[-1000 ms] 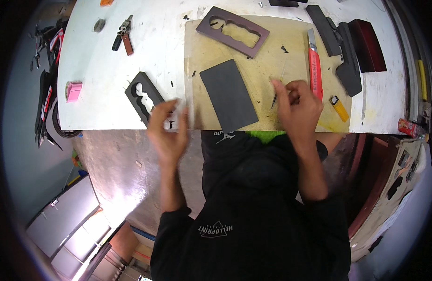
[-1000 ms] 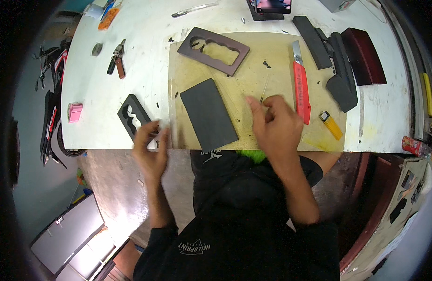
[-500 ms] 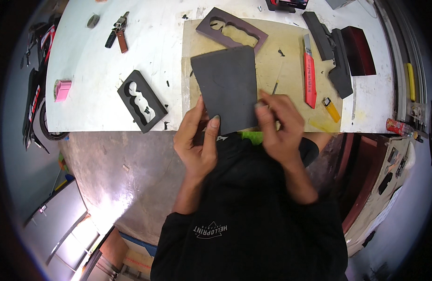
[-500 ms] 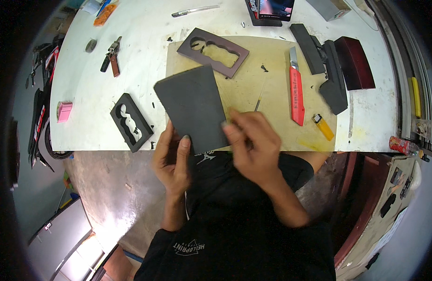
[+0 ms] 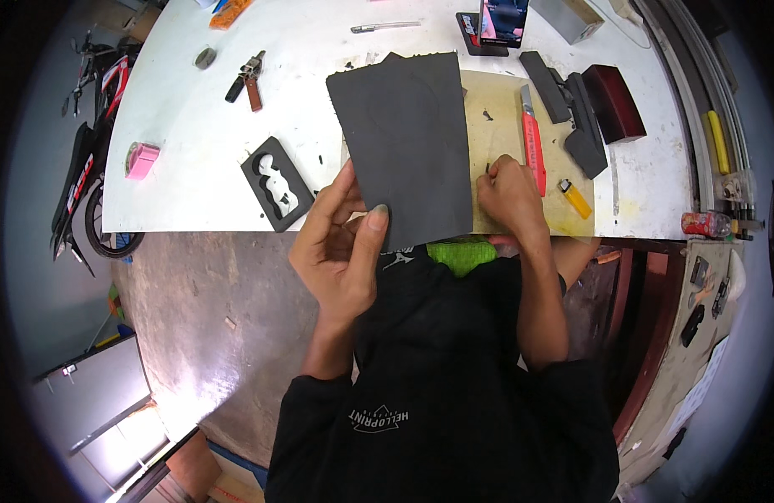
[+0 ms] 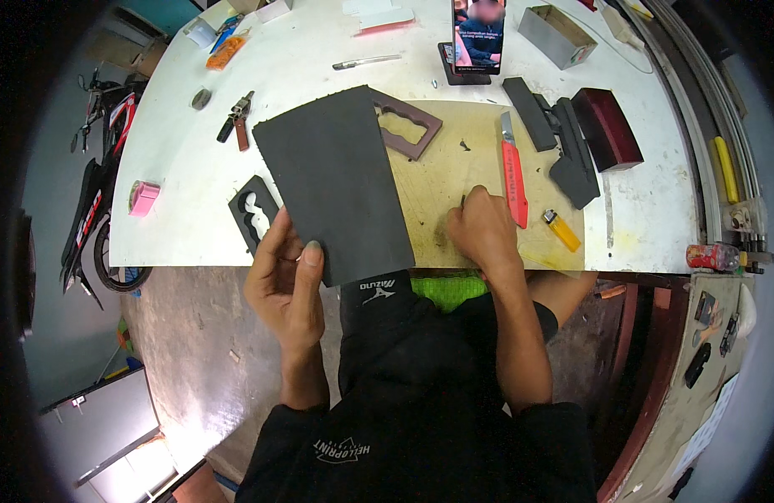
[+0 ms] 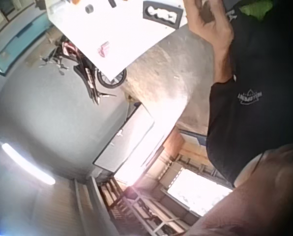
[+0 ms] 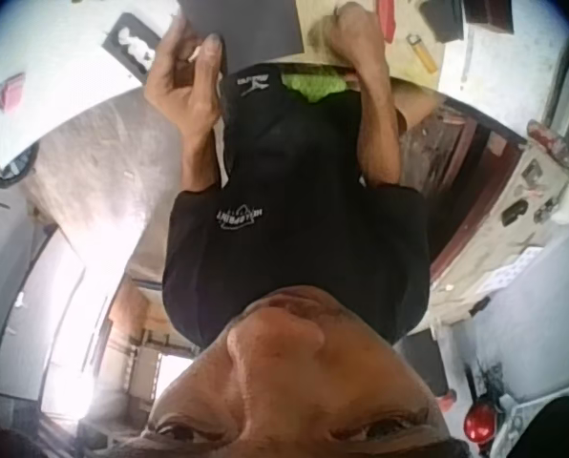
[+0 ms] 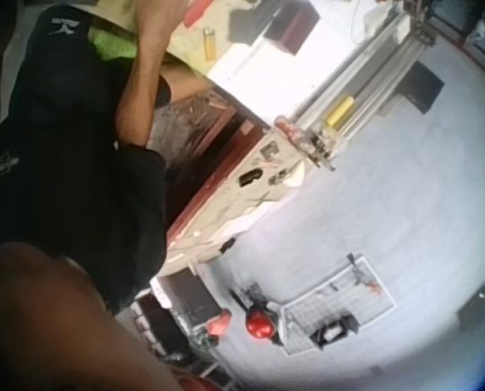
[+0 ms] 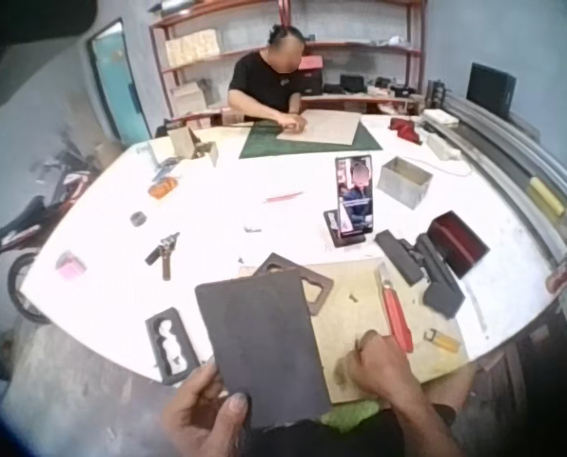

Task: The person uses a craft knife to carve a silhouette shape into a rectangular piece of black foam. They align the foam with a template, trace the outline, and then carefully cut along the traced lines to remove the excess material.

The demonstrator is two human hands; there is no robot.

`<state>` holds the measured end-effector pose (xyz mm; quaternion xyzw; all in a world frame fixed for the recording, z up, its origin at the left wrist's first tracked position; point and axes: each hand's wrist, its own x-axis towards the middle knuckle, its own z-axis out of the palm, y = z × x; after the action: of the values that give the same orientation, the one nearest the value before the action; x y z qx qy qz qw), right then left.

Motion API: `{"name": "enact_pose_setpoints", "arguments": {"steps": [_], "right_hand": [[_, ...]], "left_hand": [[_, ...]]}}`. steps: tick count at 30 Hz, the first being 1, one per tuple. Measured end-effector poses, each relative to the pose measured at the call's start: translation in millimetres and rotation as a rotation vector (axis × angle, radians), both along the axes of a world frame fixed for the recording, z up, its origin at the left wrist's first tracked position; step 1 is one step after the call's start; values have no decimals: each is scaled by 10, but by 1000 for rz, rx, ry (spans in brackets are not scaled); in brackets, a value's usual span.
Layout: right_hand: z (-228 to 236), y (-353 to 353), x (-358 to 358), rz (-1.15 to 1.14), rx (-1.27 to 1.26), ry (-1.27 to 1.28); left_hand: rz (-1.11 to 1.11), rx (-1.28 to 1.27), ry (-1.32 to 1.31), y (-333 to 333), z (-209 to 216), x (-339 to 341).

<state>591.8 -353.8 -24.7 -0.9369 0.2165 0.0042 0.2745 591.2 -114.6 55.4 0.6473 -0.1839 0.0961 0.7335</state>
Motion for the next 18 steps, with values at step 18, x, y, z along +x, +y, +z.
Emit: {"name": "enact_pose_setpoints", "arguments": {"steps": [18], "right_hand": [[1433, 169, -756, 383, 1115, -1133]], "left_hand": [[-444, -157, 114, 36, 414, -108]]}}
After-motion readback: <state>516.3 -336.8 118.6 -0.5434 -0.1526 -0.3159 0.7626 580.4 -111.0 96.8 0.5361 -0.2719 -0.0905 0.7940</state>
